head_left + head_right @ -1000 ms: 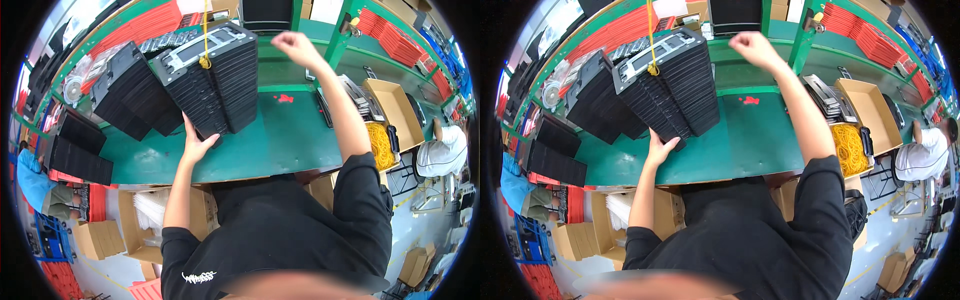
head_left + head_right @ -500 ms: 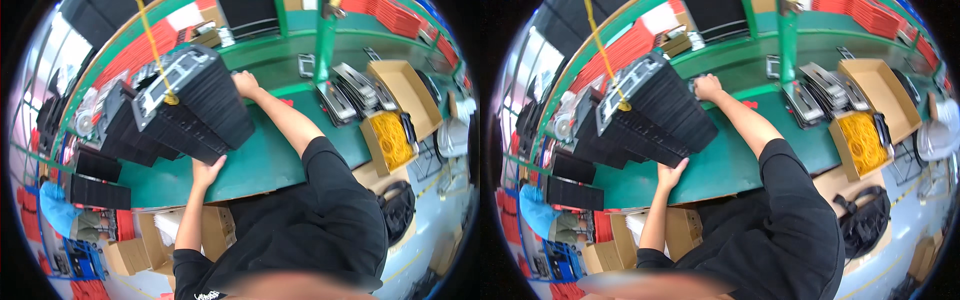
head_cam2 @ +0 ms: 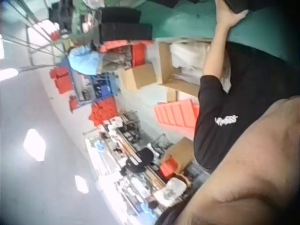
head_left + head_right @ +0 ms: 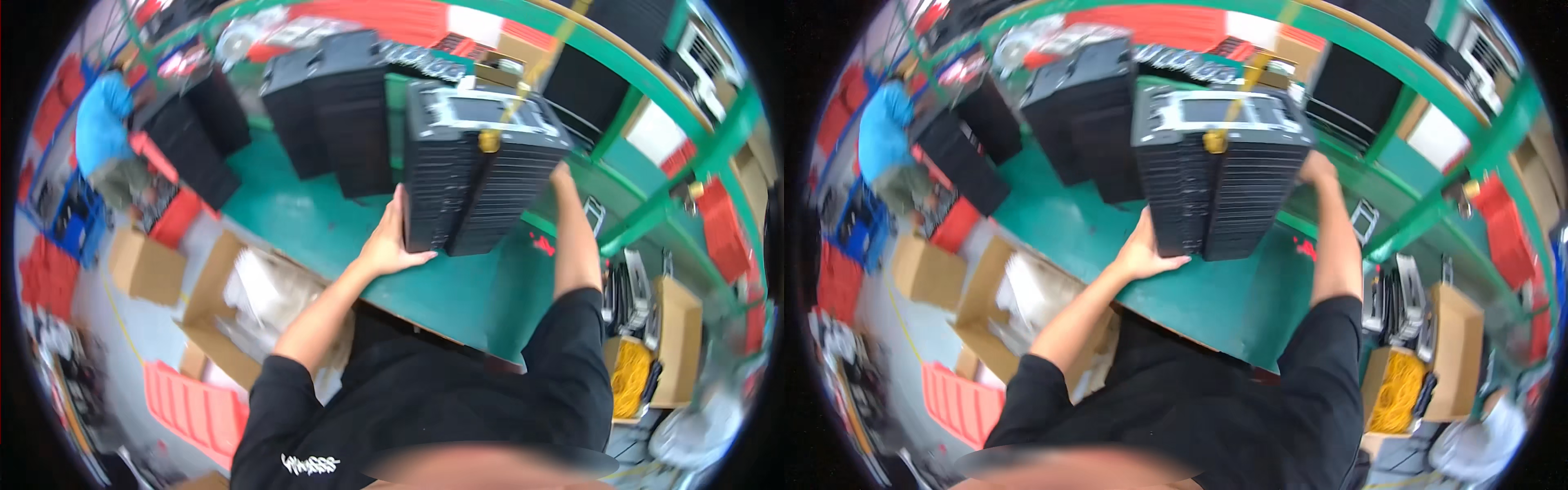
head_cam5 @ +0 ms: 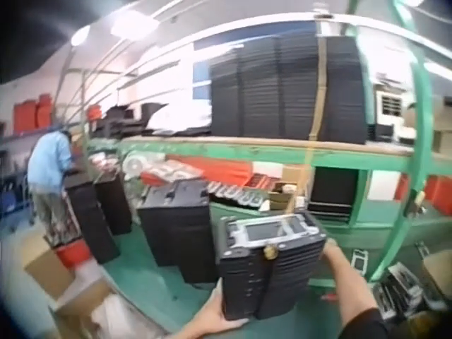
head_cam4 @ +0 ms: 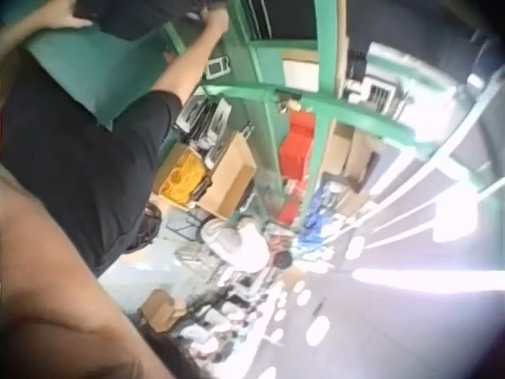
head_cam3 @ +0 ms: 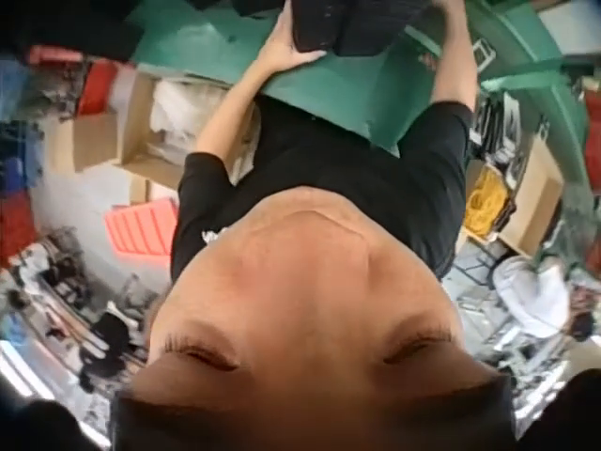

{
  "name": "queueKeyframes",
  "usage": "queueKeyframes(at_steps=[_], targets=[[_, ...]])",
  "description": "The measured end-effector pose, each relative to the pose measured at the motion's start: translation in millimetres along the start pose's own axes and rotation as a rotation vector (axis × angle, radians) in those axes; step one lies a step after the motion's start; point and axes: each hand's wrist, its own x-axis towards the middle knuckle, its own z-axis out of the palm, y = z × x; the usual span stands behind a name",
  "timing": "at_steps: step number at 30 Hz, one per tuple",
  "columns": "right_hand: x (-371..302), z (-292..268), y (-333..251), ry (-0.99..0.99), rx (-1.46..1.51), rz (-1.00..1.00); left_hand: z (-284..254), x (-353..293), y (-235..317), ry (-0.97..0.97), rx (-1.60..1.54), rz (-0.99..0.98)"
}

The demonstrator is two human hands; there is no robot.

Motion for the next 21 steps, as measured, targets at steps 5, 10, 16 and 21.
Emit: queueKeyframes(at_steps=[5, 10, 16, 21], targets=[[-67.6, -31.9, 130.6, -0.273, 0.129, -0.135, 22.9, 23.9, 10.9, -0.062, -0.060, 0.018], [-131.3, -8.5, 116.4, -0.009, 0.047, -0.392, 21.8, 28.7, 15.9, -0.060, -0.048, 0.074], [-225.5, -29.0, 99.5, 0.302, -0.418, 0.047, 21.8, 22.2, 9.2, -0.007, -0.146, -0.008], [-316.4, -14.9, 142.3, 0.190, -0.407, 0.469, 27.5, 25.6, 26.2, -0.052, -0.132, 0.000]])
